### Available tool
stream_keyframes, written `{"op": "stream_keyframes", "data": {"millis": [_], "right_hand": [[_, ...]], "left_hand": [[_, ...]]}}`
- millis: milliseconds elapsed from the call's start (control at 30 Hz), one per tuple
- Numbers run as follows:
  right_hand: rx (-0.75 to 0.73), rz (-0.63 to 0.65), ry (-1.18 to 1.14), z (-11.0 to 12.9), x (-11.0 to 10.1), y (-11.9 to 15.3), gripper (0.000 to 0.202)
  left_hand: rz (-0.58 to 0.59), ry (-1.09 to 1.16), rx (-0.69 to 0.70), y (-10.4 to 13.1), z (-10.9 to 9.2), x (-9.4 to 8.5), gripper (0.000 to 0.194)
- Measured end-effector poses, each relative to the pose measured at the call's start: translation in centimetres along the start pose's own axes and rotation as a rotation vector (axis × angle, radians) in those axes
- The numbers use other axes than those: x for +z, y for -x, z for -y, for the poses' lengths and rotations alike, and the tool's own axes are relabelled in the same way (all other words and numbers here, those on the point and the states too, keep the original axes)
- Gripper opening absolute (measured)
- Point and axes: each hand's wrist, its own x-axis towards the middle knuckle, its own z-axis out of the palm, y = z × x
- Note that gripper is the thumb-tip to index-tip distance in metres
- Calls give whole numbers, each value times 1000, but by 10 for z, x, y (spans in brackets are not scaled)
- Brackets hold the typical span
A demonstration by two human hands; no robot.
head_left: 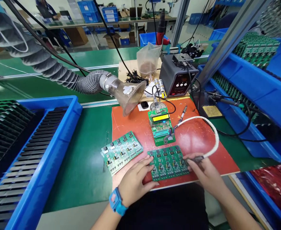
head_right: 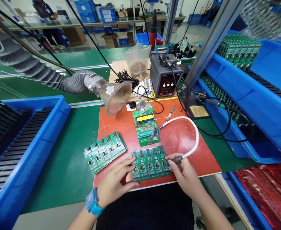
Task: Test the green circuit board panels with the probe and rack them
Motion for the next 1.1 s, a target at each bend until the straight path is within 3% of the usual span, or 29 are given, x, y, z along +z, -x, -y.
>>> {"op": "stream_keyframes", "data": {"millis": [833, 1100], "right_hand": [[-31, -74, 12, 31, 4, 6, 32], [4, -4, 7, 26, 16, 9, 25]], "left_hand": [[44, 32, -18, -4, -1, -5, 47], [46, 32, -15, -4, -1, -4, 47]]}}
